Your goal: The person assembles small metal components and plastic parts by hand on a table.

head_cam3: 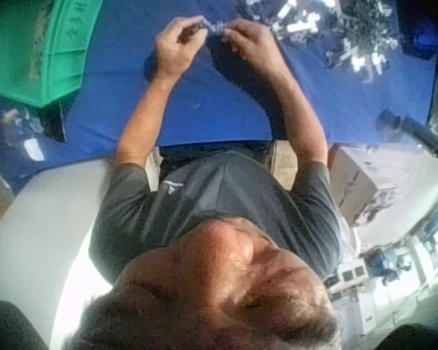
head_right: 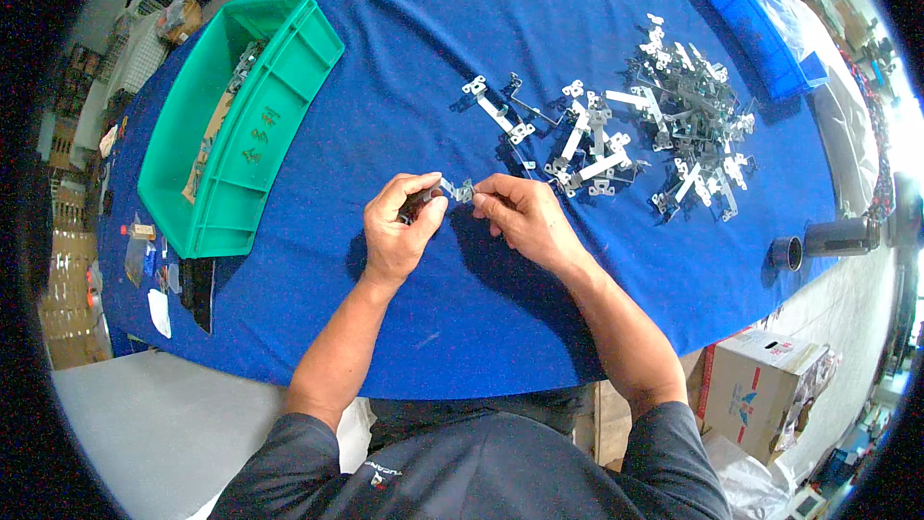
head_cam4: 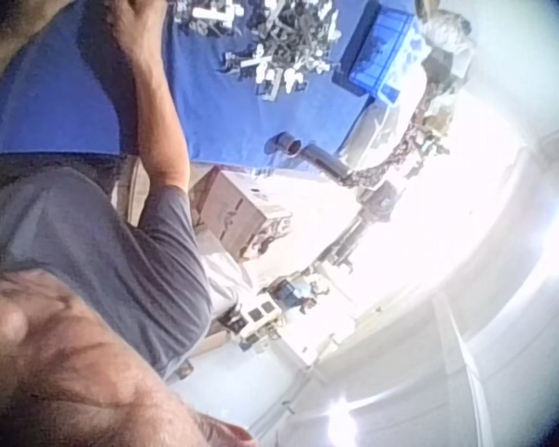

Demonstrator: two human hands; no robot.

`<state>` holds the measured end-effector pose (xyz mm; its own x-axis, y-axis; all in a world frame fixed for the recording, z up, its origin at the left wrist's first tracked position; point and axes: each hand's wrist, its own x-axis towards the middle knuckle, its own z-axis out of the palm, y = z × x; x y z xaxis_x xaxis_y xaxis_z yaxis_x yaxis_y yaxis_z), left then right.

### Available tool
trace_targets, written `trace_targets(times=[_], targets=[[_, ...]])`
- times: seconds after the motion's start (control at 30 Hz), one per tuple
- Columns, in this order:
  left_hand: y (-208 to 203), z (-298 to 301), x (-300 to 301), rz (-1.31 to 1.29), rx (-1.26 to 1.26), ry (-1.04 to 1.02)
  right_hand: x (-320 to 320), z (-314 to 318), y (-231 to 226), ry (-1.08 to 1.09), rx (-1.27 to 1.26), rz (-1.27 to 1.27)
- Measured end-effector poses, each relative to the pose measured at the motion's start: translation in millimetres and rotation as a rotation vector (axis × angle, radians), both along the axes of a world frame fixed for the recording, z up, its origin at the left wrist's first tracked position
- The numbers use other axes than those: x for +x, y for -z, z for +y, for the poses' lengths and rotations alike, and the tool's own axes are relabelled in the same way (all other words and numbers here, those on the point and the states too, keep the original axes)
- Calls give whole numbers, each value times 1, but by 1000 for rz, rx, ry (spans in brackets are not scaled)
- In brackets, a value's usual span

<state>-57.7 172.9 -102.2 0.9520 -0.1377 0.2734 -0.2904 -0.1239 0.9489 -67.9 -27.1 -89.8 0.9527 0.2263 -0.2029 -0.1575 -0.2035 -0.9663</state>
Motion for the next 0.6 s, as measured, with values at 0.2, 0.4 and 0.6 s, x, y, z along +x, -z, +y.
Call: trace_targets(times=[0.2, 0.4, 0.6], targets=[[3, -1, 3, -27, -1, -24, 0, 1, -1, -13, -7, 17], [4, 1, 2, 38, -9, 15, -1, 2, 0, 35, -8, -8], [4, -1, 1, -18, 10, 36, 0, 1, 0, 19, -41, -1]])
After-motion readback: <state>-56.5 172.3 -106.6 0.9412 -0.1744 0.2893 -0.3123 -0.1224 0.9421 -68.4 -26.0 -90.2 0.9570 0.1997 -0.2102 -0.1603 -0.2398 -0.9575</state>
